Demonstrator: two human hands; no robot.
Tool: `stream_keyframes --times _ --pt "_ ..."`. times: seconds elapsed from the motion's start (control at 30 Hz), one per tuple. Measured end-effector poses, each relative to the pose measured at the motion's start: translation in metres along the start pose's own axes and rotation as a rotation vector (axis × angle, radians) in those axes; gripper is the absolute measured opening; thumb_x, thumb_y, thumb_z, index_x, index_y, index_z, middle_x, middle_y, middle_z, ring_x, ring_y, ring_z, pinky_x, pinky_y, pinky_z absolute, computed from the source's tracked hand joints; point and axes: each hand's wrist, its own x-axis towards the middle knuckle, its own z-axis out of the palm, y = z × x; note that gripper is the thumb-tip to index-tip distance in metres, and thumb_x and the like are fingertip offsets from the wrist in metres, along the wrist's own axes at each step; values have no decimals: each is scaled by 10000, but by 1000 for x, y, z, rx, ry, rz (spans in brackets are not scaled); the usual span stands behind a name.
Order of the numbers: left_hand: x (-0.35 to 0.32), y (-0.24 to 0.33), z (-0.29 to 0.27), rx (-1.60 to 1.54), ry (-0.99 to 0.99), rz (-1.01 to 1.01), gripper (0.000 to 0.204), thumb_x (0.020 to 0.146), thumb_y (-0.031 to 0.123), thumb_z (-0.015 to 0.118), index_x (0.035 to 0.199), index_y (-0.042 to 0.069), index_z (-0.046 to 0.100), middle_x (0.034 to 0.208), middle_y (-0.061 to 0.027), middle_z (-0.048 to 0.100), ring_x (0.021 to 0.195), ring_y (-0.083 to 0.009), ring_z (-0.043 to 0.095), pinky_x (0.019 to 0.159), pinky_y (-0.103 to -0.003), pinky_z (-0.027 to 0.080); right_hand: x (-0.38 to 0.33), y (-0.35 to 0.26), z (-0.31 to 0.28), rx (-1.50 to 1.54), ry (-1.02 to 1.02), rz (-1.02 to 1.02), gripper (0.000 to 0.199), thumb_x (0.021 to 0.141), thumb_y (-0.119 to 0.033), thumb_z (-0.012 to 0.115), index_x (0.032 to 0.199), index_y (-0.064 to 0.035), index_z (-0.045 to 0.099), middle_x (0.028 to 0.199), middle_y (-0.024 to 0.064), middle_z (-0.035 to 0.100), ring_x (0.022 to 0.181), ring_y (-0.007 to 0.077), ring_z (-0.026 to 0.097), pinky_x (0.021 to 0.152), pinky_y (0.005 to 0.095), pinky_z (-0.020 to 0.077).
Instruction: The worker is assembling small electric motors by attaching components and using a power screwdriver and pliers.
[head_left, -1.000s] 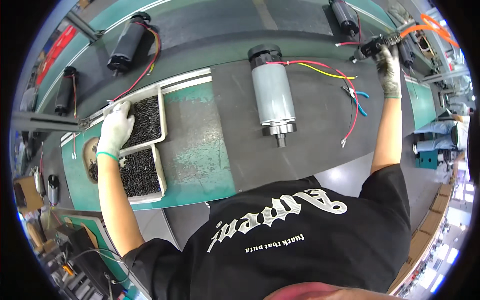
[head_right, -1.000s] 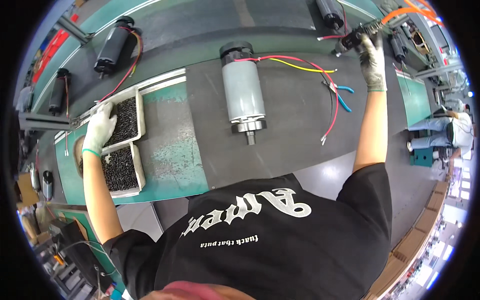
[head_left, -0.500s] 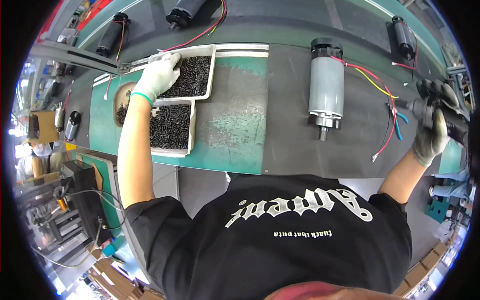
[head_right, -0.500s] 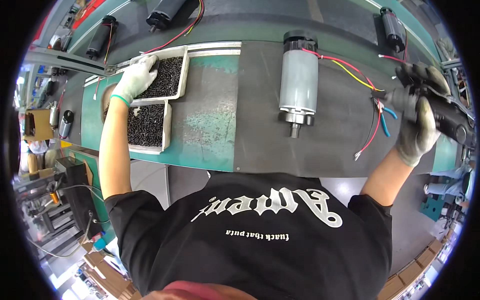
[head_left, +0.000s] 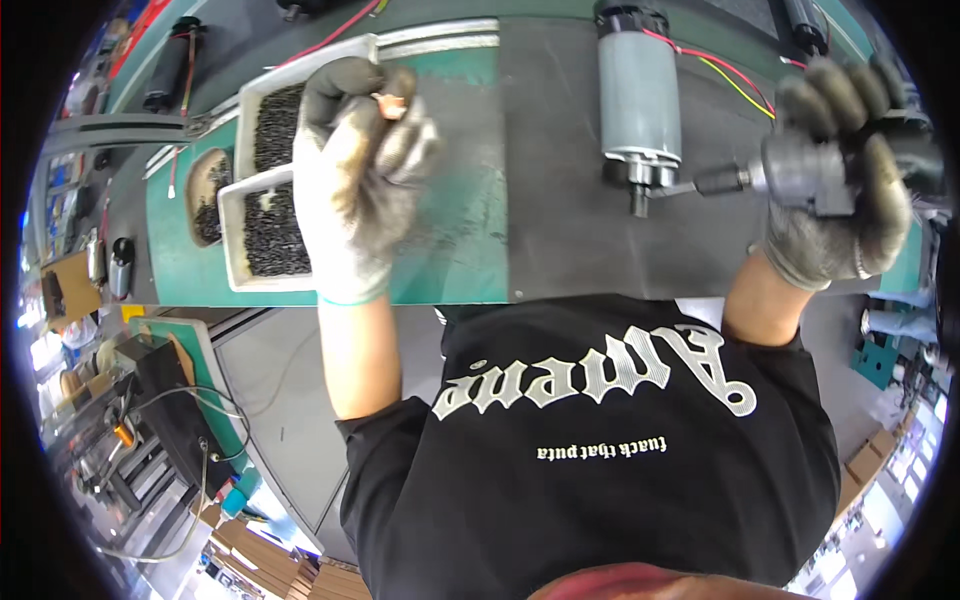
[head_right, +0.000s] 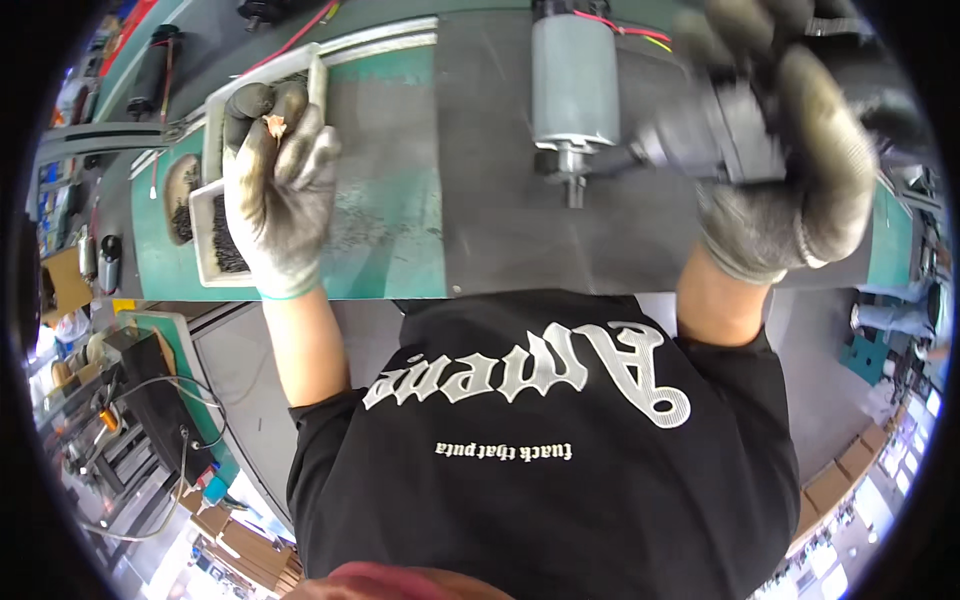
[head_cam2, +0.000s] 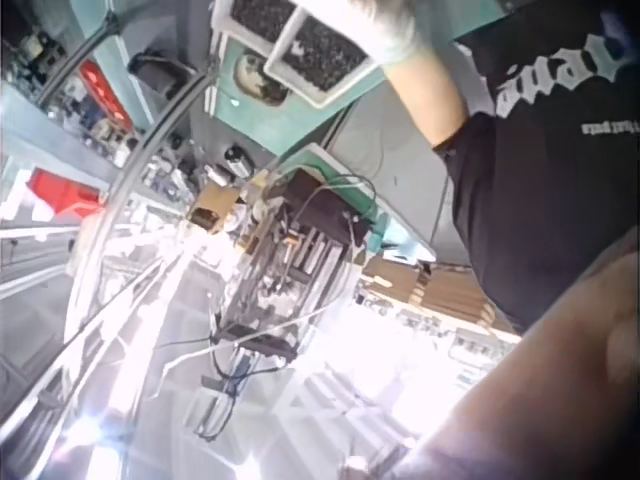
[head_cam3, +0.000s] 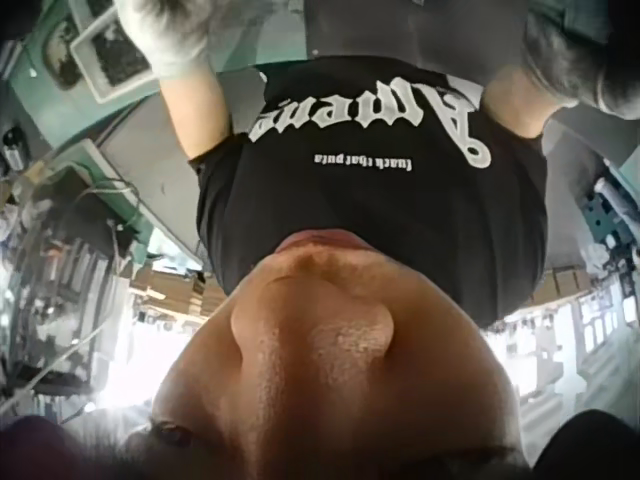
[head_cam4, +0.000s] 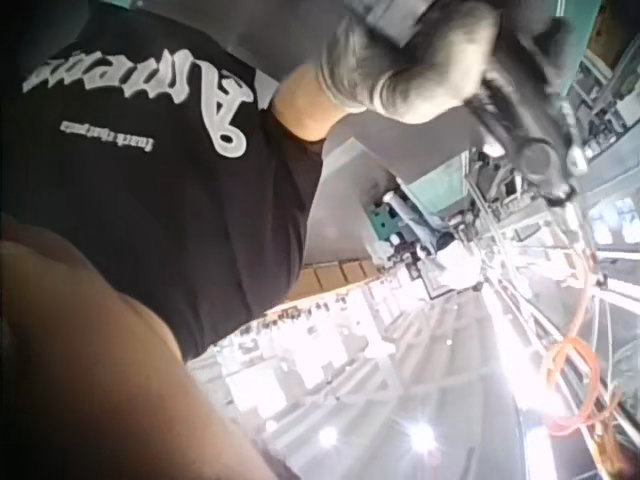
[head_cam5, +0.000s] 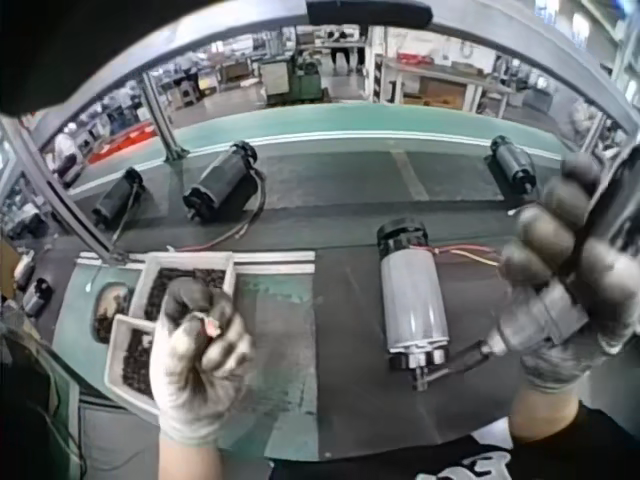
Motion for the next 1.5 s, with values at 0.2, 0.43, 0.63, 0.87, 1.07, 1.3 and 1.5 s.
stream_keyframes --times 0.2,0.43,0.63,0.87,1.07,1.3,1.5 --pt "-3 -51 32 -443 -67 -128 259 951 128 569 1188 25 545 980 -77 514 625 -60 351 598 -220 360 0 -12 1 276 -76 55 343 748 -18 579 1061 -8 440 933 75 436 880 183 433 791 288 381" --pt "-6 -34 6 -169 131 44 272 930 92 583 1185 1 560 1059 -126 601 631 -76 340 622 -235 373 -2 1 -3 305 -157 38 361 773 -39 579 1106 -9 442 962 78 462 890 186 456 784 291 396" --pt "-20 41 -25 183 296 278 280 919 121 599 1151 -26 545 1025 -67 561 681 -89 358 659 -235 365 -8 -69 -108 374 -209 47 378 796 -58 578 1145 -10 443 987 80 483 898 188 476 779 293 409" --pt "-28 -69 56 -56 192 -170 339 939 297 609 1173 55 574 912 10 502 604 -53 351 576 -219 331 7 -3 -32 189 -219 -50 399 821 -79 578 1191 -11 445 1016 84 509 908 190 499 772 296 423" --pt "-19 -101 67 -255 57 -248 315 967 298 561 1181 68 582 881 11 483 599 -56 339 587 -218 331 -10 -7 -2 -12 -214 -145 417 843 -98 577 1230 -12 446 1041 86 531 916 192 519 766 298 436" --pt "-21 -114 69 -279 89 -256 301 958 312 574 1144 76 596 858 15 468 599 -62 335 610 -219 346 -12 -16 -17 -100 -238 -203 439 869 -119 577 1276 -14 448 1069 89 556 926 194 542 759 301 450" --pt "-18 -120 71 -360 147 -278 226 903 228 671 954 25 585 835 -49 595 653 -83 494 633 -243 423 5 -14 -40 -145 -273 -227 459 891 -138 577 1315 -15 449 1094 92 578 935 196 562 753 303 463"
